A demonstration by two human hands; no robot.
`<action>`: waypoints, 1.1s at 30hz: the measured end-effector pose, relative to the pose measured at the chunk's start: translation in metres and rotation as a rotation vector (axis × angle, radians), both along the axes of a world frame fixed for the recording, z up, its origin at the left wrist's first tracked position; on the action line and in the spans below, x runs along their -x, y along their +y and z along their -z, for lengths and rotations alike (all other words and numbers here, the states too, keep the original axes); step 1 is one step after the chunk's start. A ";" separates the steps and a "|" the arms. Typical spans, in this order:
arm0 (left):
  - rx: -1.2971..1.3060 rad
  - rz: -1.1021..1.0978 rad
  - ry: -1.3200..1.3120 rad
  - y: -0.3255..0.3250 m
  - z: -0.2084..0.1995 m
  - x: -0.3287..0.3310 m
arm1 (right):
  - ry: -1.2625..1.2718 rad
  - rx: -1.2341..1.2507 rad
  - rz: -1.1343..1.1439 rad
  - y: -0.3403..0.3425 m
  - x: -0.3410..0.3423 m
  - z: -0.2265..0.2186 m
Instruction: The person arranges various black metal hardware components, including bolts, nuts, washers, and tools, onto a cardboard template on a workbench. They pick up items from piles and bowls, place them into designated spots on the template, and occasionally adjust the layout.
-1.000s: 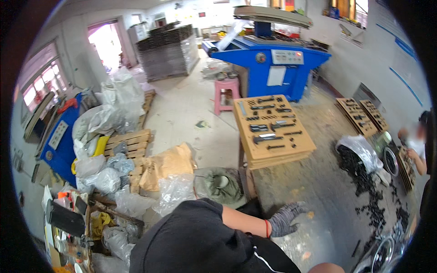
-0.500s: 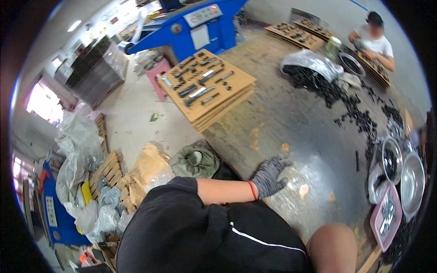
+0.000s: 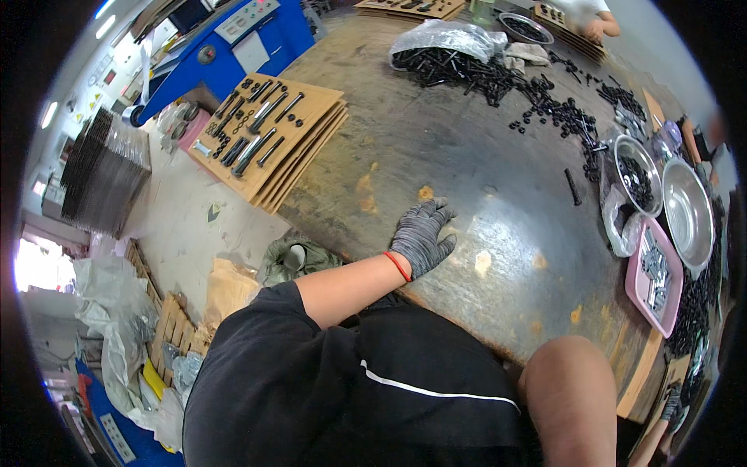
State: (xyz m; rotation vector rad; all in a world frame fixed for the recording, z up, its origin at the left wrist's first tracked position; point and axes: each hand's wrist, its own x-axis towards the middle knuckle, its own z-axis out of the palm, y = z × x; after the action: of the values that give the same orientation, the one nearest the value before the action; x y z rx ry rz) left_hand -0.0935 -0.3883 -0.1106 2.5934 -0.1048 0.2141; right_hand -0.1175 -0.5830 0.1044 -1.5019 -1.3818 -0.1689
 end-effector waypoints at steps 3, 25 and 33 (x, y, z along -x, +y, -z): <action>-0.114 0.077 -0.028 -0.006 -0.006 0.002 | -0.008 -0.012 0.026 -0.007 0.000 -0.002; -0.051 0.416 -0.072 -0.088 0.013 -0.063 | -0.041 0.046 0.386 -0.045 0.022 -0.018; -0.029 0.428 -0.048 -0.087 0.008 -0.061 | -0.039 0.076 0.423 -0.039 0.031 -0.018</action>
State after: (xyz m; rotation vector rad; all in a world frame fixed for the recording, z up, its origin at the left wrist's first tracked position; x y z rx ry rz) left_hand -0.0321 -0.4758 -0.1183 2.5211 -0.6740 0.1173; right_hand -0.1480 -0.6222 0.1220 -1.8505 -1.0946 -0.4147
